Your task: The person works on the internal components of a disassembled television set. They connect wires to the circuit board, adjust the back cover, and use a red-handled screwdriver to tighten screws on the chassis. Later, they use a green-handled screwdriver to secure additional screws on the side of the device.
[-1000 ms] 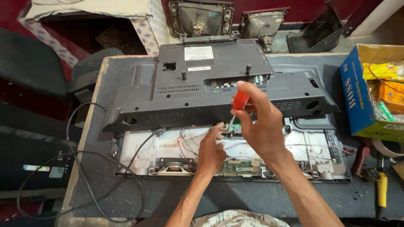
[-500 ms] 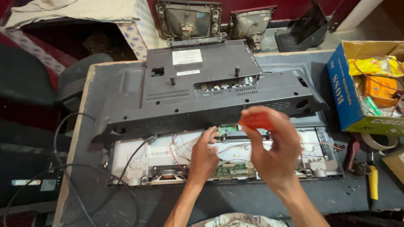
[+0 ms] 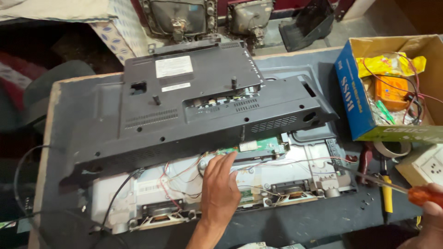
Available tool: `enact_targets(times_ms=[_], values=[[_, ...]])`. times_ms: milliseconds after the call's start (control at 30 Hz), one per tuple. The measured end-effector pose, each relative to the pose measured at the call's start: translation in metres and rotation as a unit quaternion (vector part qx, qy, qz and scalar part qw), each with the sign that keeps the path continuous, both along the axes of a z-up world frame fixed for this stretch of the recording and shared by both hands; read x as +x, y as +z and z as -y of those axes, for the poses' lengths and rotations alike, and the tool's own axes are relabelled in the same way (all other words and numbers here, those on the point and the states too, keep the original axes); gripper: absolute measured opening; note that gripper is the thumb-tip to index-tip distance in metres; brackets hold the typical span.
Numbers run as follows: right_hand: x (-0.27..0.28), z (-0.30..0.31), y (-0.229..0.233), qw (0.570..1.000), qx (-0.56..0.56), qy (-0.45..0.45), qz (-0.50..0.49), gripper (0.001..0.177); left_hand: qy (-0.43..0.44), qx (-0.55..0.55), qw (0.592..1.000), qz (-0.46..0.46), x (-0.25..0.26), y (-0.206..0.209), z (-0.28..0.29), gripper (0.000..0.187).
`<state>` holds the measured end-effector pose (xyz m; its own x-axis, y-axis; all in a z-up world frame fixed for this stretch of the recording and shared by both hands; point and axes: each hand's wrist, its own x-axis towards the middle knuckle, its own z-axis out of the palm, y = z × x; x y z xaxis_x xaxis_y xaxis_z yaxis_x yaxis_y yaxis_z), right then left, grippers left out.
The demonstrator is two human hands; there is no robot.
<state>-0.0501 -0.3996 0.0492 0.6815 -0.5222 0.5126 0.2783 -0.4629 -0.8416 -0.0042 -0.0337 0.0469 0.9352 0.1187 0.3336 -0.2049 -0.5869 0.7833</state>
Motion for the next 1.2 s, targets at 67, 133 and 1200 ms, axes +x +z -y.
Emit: enact_targets(times_ms=[67, 133, 1200], values=[[-0.001, 0.006, -0.004, 1.000, -0.007, 0.001, 0.015, 0.025, -0.021, 0.022, 0.999, 0.037, 0.007, 0.005, 0.007, 0.045], [-0.006, -0.005, 0.000, 1.000, 0.004, 0.011, 0.021, 0.025, -0.018, 0.094, 0.991, 0.092, 0.014, 0.013, 0.011, 0.047], [0.028, 0.020, -0.013, 0.998, -0.006, 0.055, -0.005, 0.030, -0.018, 0.194, 0.980, -0.037, 0.125, 0.104, -0.069, 0.073]])
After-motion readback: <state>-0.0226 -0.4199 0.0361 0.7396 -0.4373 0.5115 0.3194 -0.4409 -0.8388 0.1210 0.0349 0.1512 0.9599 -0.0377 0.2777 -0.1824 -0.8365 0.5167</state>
